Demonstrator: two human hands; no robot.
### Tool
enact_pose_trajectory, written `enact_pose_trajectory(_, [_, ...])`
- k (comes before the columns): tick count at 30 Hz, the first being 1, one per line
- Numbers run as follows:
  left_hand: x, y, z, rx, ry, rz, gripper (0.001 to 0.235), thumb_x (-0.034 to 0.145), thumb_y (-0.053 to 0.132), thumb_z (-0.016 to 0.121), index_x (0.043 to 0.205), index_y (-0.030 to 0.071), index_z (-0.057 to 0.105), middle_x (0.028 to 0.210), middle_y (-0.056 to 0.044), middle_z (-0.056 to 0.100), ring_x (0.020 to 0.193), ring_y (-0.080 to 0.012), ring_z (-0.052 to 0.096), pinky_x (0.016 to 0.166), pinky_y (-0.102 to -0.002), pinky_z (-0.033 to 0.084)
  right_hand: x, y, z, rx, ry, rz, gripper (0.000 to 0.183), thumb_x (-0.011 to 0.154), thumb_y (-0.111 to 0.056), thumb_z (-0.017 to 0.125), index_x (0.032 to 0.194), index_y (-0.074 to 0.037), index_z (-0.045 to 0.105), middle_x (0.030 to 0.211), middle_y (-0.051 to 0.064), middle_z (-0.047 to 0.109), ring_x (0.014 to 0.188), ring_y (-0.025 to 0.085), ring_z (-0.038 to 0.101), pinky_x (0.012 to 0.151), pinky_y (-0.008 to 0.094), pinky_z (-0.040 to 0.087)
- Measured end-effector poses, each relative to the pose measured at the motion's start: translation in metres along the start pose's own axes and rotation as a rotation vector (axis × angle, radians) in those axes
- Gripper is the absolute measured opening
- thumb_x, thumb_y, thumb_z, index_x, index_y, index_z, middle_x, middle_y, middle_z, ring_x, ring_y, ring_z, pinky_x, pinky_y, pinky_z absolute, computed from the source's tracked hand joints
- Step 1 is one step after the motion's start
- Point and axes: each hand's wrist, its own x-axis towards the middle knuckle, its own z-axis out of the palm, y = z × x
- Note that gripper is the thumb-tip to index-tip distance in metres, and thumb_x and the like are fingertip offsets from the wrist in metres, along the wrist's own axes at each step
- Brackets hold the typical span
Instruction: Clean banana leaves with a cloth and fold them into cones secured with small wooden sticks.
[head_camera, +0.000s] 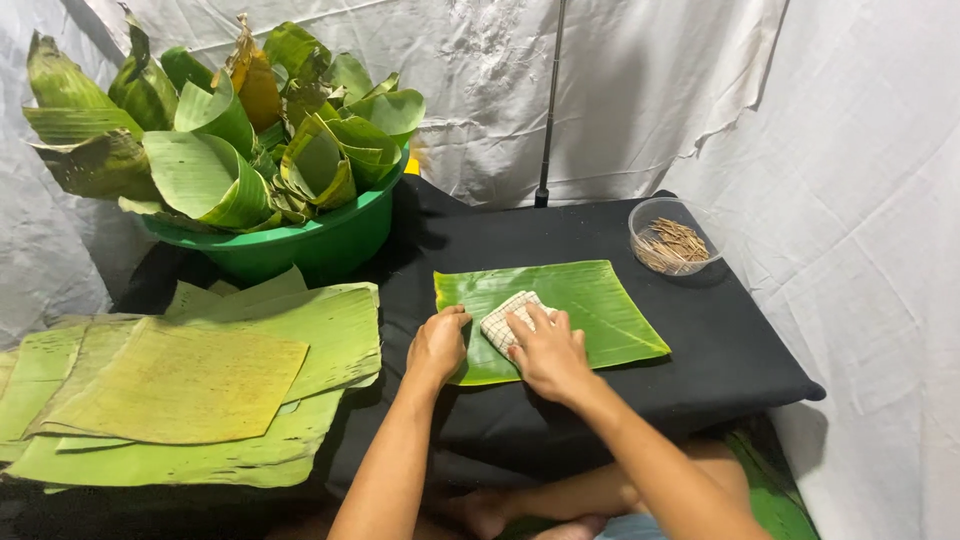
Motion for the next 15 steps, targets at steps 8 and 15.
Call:
enact_pose_trajectory(8, [-0.009, 0.009, -0.01, -0.014, 0.031, 0.023, 0.043, 0.094, 0.011, 0.047, 0.129, 0.023, 0.069, 0.146, 0.002, 0.058, 0.12, -0.0381, 0.065, 0.101, -0.052, 0.057, 0.049, 0.18, 0.017, 0.243, 0.29, 0.432, 0.049, 0.092, -0.036, 0.065, 0.14, -0.032, 0.06, 0.123, 0.005, 0.066, 0.118, 0.036, 0.063, 0.094, 0.061, 0.051])
enact_pose_trajectory(15, [-0.002, 0.012, 0.012, 0.399, 0.591, 0.162, 0.021, 0.086, 0.035, 0.066, 0.093, 0.016, 0.07, 0.095, -0.006, 0.062, 0.09, -0.031, 0.067, 0.065, -0.04, 0.06, 0.05, 0.198, 0.04, 0.338, 0.29, 0.538, 0.041, 0.092, -0.037, 0.062, 0.133, -0.036, 0.066, 0.11, -0.002, 0.075, 0.116, 0.032, 0.064, 0.1, 0.06, 0.042])
